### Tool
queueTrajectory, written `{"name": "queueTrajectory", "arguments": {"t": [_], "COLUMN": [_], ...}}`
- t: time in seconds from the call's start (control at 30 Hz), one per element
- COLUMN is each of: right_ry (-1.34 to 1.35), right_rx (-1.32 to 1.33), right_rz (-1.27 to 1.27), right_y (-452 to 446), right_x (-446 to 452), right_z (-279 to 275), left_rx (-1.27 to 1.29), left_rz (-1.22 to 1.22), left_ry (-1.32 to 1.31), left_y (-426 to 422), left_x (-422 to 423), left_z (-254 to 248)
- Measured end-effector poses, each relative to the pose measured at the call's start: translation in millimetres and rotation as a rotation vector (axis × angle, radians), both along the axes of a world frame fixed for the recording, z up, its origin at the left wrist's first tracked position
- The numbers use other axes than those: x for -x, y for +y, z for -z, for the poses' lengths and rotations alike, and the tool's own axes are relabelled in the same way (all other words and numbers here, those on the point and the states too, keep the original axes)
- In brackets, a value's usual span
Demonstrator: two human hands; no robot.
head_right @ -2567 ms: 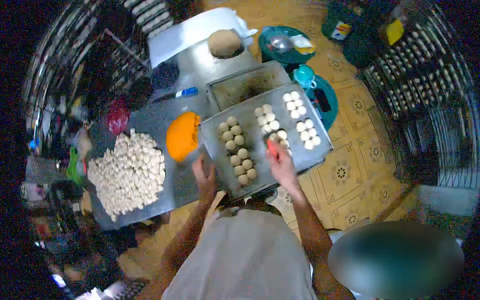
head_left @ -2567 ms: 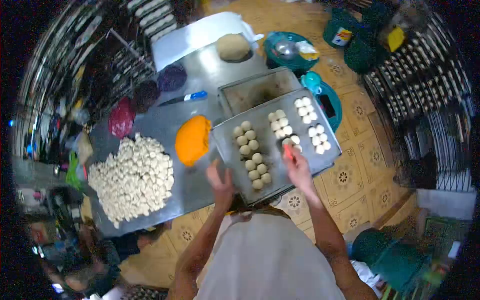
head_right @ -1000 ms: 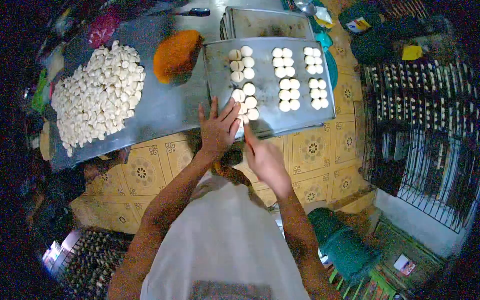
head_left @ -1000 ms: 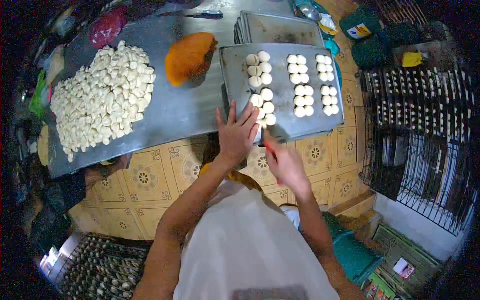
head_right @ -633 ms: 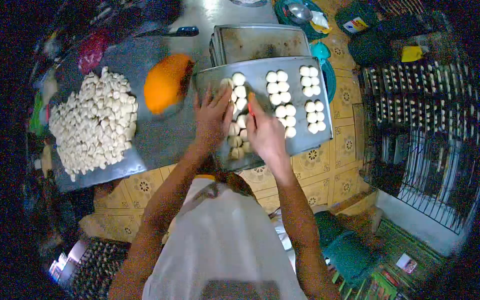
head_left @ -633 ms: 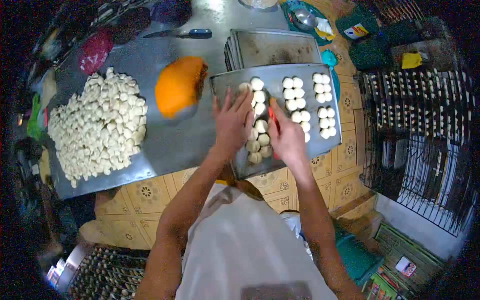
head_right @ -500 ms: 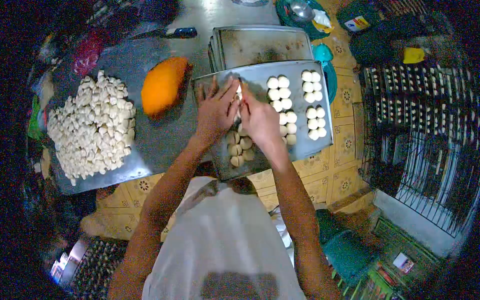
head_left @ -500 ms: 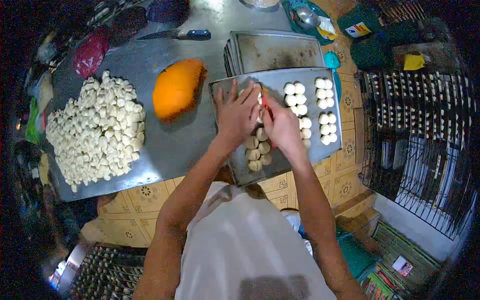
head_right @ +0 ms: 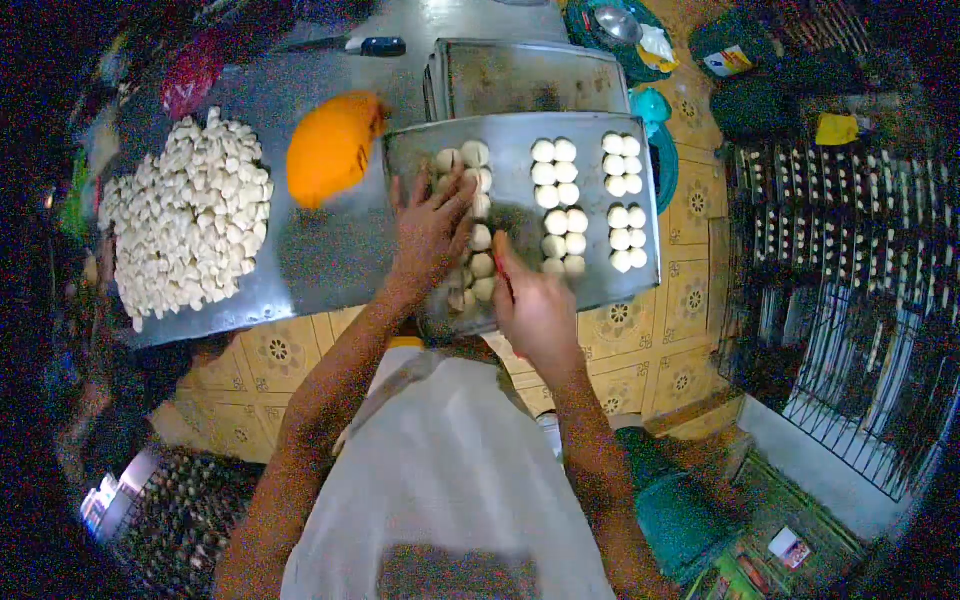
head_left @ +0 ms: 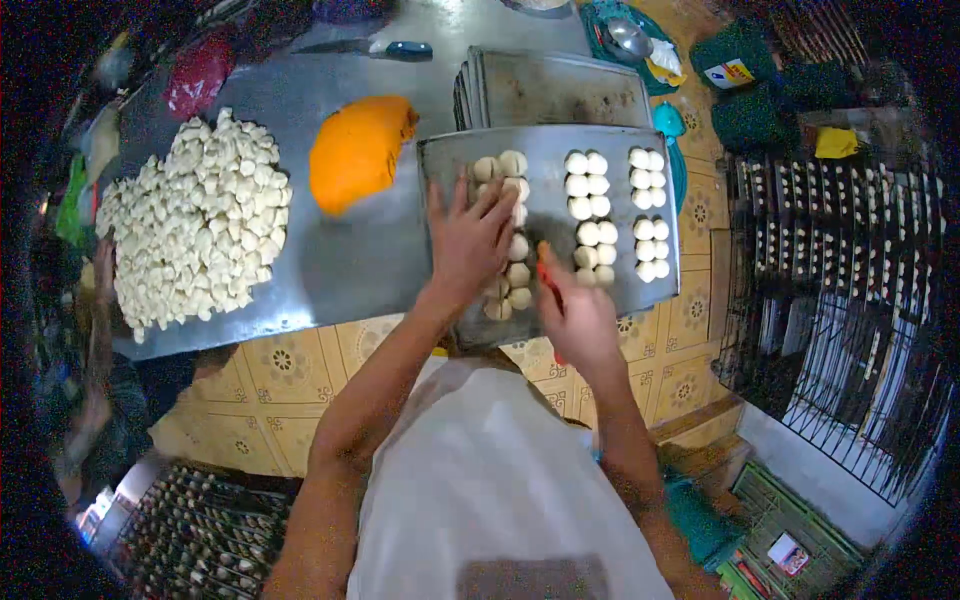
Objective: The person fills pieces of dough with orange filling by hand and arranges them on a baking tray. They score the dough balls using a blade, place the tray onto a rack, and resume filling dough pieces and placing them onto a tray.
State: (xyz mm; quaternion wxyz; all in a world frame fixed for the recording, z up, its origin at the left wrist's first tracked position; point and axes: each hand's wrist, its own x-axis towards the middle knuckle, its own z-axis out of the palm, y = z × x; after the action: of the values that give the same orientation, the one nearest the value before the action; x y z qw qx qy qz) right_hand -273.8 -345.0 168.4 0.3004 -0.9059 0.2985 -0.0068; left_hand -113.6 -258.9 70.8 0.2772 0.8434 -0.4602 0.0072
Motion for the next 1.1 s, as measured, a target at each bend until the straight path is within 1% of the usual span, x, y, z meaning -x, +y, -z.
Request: {"name": "queueTrajectory", "arguments": {"t": [0.07, 0.1, 0.13, 0.17, 0.27, 0.3, 0.33, 0.4, 0.43, 0.5, 0.53, 0.6, 0.7, 0.77, 0.87, 1.0, 1.03, 1.1], "right_ry": [0.023, 0.039, 0.054, 0.050, 0.096, 0.097, 0.021, -0.130, -0.134, 0.147, 0.143, 0.083, 0.021, -0.009, -0.084, 0.009, 0.015, 0.078], "right_rx": [-0.003, -0.002, -0.001, -0.007, -0.098, -0.090, -0.054, 0.001, -0.003, -0.088, -0.082, -0.033, 0.011, 0.041, 0.067, 0.106, 0.103, 0.095], "right_rz": [-0.009, -0.017, -0.025, -0.023, -0.012, -0.017, -0.032, -0.057, -0.057, -0.105, -0.117, -0.027, 0.097, 0.151, 0.185, 0.158, 0.157, 0.068], "right_y": [3.0, 4.3, 8.9, 15.1, 20.3, 20.2, 18.9, 24.6, 29.8, 44.0, 42.9, 37.7, -3.4, -39.9, -82.9, -120.7, -124.9, -130.0], "right_x": [4.4, 2.5, 3.5, 11.0, 26.8, 32.5, 36.4, 35.9, 50.6, 74.3, 78.6, 84.7, 68.7, 44.2, 13.0, -36.6, -35.5, -23.4], "right_z": [21.3, 36.3, 39.8, 37.2, 20.2, 25.8, 42.2, 55.6, 53.6, 4.9, -0.4, -5.6, 12.5, 25.4, 28.1, 28.2, 30.6, 38.2], "left_rx": [-0.002, -0.036, -0.069, -0.102, -0.078, -0.064, -0.056, -0.040, -0.036, -0.061, -0.086, -0.113, -0.011, -0.017, -0.039, -0.022, -0.045, -0.091], "left_rz": [0.009, 0.013, 0.018, 0.023, 0.013, 0.014, 0.011, 0.001, -0.005, 0.008, 0.017, 0.036, 0.060, 0.079, 0.064, 0.090, 0.094, 0.099], "left_ry": [0.021, 0.043, 0.063, 0.083, 0.048, 0.035, 0.030, -0.034, -0.064, -0.053, -0.036, -0.021, 0.030, 0.003, -0.027, -0.004, 0.001, 0.013], "left_y": [12.7, 21.6, 30.5, 38.4, 44.2, 43.7, 44.0, 55.0, 61.4, 63.2, 60.5, 54.6, 36.3, 0.6, -57.2, -109.3, -116.1, -122.8], "left_x": [22.4, 37.4, 50.5, 59.6, 64.3, 68.8, 74.8, 92.3, 97.7, 96.7, 94.5, 90.3, 78.3, 57.0, 31.4, 11.7, 10.1, 9.9], "left_z": [1.1, 3.0, 1.2, -0.3, -2.7, -4.3, -5.4, -1.0, 1.4, -2.8, -5.4, -10.5, -20.8, -19.7, -13.2, -1.4, 4.2, 10.6]}}
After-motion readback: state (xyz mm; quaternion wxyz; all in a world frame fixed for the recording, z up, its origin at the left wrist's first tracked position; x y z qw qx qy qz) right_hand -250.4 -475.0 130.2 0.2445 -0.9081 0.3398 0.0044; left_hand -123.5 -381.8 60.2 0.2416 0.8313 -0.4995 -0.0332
